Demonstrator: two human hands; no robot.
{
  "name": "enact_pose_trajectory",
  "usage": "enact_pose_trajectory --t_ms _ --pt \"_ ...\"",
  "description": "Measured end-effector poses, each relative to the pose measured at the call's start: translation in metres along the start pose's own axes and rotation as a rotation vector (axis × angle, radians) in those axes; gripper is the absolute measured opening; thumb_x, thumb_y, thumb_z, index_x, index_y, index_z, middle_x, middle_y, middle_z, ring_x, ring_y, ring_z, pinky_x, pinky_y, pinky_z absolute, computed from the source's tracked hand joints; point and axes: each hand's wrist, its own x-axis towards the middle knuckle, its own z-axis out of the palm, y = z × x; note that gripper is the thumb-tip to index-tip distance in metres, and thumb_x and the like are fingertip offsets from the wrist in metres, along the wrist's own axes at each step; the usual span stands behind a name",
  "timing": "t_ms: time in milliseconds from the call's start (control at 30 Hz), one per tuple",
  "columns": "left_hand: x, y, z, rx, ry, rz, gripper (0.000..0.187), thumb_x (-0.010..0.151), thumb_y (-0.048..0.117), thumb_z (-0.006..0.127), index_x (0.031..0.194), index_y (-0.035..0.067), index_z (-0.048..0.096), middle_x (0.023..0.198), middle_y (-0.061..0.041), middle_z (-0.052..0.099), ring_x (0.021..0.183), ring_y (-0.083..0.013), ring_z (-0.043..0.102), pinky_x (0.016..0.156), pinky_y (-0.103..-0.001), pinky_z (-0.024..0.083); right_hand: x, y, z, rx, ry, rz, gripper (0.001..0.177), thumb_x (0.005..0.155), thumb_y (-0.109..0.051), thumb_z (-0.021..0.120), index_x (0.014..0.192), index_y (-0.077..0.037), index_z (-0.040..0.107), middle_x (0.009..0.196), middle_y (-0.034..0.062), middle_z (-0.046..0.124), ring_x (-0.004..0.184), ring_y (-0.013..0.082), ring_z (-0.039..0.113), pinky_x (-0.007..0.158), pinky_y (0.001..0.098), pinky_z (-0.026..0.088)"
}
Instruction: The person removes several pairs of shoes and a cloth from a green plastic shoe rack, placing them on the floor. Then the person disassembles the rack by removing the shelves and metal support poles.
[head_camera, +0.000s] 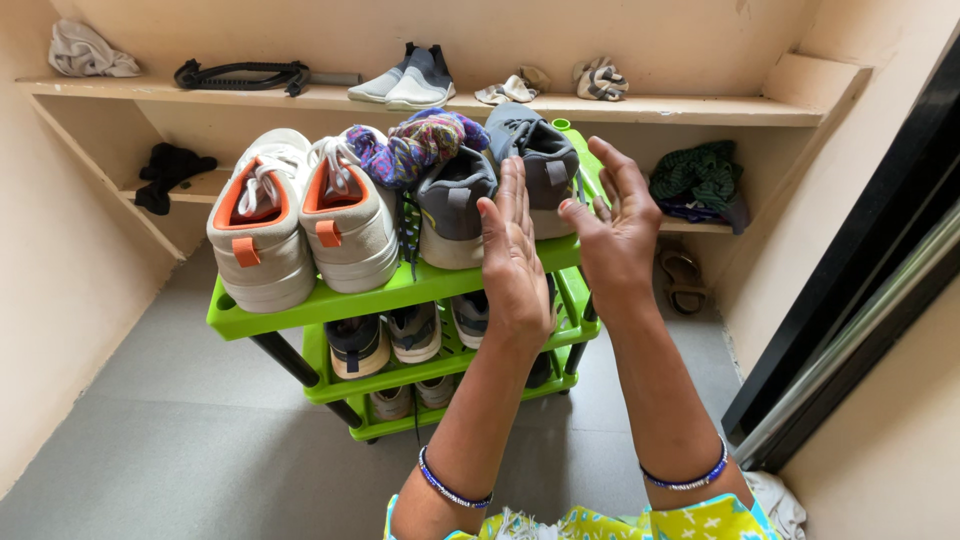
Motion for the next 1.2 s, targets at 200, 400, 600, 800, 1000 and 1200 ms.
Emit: enact_pose_trajectory --t_ms 200,400,600,800,1000,1200 --pt "0.01 -0.01 -0.018 0.179 -0.036 -0.037 0.097 0.1 0.073 0.017 0.166 0.001 0.013 0.177 -0.013 0.01 0.164 -0.023 0.001 0.129 -0.038 -0.003 0.028 0.001 0.01 -0.647 -0.07 -0.293 0.084 0.069 -0.016 0.089 0.147 -0.016 0.057 0.14 0.0268 0.051 0.136 0.0425 0.048 0.11 0.0451 0.043" --pt "0.018 -0.02 -0.028 0.194 -0.034 -0.136 0.103 0.096 0.077 0.014 0.165 0.0 0.012 0.176 -0.009 0.004 0.162 -0.0211 -0.003 0.127 -0.037 -0.005 0.05 -0.002 0.014 -0.947 -0.16 0.028 0.056 0.065 -0.023 0.092 0.115 -0.019 0.068 0.103 0.0125 0.076 0.1 0.0362 0.072 0.084 0.05 0.054" --pt "0.018 -0.021 -0.022 0.114 -0.047 -0.182 0.104 0.094 0.078 0.012 0.164 0.0 0.012 0.176 -0.011 0.007 0.162 -0.0229 0.001 0.126 -0.037 -0.004 0.039 -0.008 0.003 -0.864 -0.031 -0.207 0.053 0.06 -0.02 0.097 0.104 -0.013 0.069 0.094 0.0135 0.076 0.088 0.037 0.073 0.074 0.0483 0.055" --pt "0.006 -0.016 0.009 0.14 -0.149 -0.074 0.106 0.097 0.077 0.009 0.164 -0.005 0.015 0.177 -0.013 0.006 0.165 -0.0227 -0.002 0.13 -0.037 -0.006 0.019 -0.034 -0.024 -0.808 0.067 -0.301 0.042 0.071 -0.013 0.094 0.106 -0.009 0.07 0.077 0.0141 0.07 0.069 0.0308 0.07 0.066 0.0425 0.053" --pt "-0.026 -0.017 0.05 0.248 -0.246 -0.045 0.104 0.1 0.077 0.006 0.165 -0.004 0.014 0.178 -0.014 0.005 0.166 -0.0239 -0.004 0.133 -0.038 -0.006 -0.008 -0.063 -0.066 -0.705 0.103 -0.383 0.036 0.075 -0.003 0.09 0.103 -0.005 0.068 0.085 0.0109 0.072 0.077 0.0198 0.076 0.065 0.0345 0.057" --pt "-0.063 -0.03 0.088 0.278 -0.335 -0.142 0.11 0.095 0.081 0.006 0.165 -0.003 0.013 0.177 -0.014 -0.004 0.164 -0.0248 -0.011 0.13 -0.04 -0.01 -0.034 -0.078 -0.12 -0.714 0.113 -0.416 0.032 0.078 0.008 0.082 0.105 -0.001 0.068 0.096 0.0099 0.077 0.094 0.0213 0.08 0.078 0.031 0.063"
